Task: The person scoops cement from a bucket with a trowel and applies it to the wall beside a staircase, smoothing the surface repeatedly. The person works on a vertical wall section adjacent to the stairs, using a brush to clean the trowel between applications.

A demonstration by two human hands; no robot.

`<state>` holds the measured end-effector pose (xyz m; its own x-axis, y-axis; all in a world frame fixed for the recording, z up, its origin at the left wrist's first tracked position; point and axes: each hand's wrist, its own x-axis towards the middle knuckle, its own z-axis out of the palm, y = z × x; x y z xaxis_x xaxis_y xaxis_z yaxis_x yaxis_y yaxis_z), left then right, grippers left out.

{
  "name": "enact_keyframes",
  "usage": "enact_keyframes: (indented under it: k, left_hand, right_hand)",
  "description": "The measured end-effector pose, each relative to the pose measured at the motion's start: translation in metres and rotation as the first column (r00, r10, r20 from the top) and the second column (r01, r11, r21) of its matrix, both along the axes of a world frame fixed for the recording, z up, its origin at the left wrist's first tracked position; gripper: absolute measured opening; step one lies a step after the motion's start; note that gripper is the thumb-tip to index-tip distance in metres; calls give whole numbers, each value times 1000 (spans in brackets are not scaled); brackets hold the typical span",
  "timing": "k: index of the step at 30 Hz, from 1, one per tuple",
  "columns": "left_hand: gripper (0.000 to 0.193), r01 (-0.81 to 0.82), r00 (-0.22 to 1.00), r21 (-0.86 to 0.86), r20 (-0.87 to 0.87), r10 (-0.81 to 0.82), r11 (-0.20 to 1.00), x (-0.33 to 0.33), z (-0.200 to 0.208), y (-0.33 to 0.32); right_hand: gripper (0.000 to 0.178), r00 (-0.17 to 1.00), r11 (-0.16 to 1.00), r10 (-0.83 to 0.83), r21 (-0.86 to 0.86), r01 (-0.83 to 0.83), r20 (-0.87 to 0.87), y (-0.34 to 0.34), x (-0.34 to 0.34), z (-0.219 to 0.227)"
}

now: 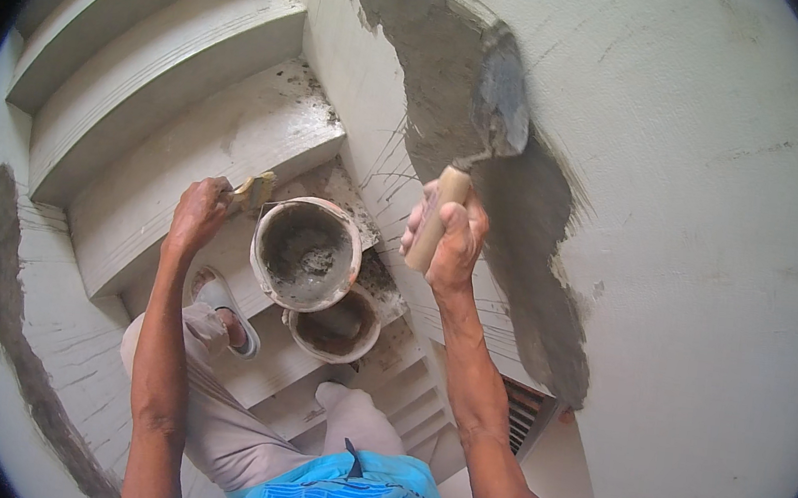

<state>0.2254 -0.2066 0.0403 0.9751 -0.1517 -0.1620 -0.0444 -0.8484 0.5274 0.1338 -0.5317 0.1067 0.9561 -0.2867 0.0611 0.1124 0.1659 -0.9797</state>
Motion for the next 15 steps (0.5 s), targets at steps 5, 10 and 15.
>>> enact_keyframes:
  k: [5, 10, 15]
  left_hand:
    - [22, -4, 1000, 12, 27, 3, 1000, 1, -6, 9]
    - [23, -24, 999, 6, 39, 24, 1000, -3, -11, 20]
    - [21, -14, 999, -8, 29, 15, 1000, -4, -6, 14]
  right_hand:
    - [61, 992, 989, -110, 104, 102, 70, 5, -45, -10]
    - [63, 998, 996, -55, 74, 51, 42, 10, -53, -19]
    - [62, 997, 998, 58, 14, -57, -48, 10, -31, -27]
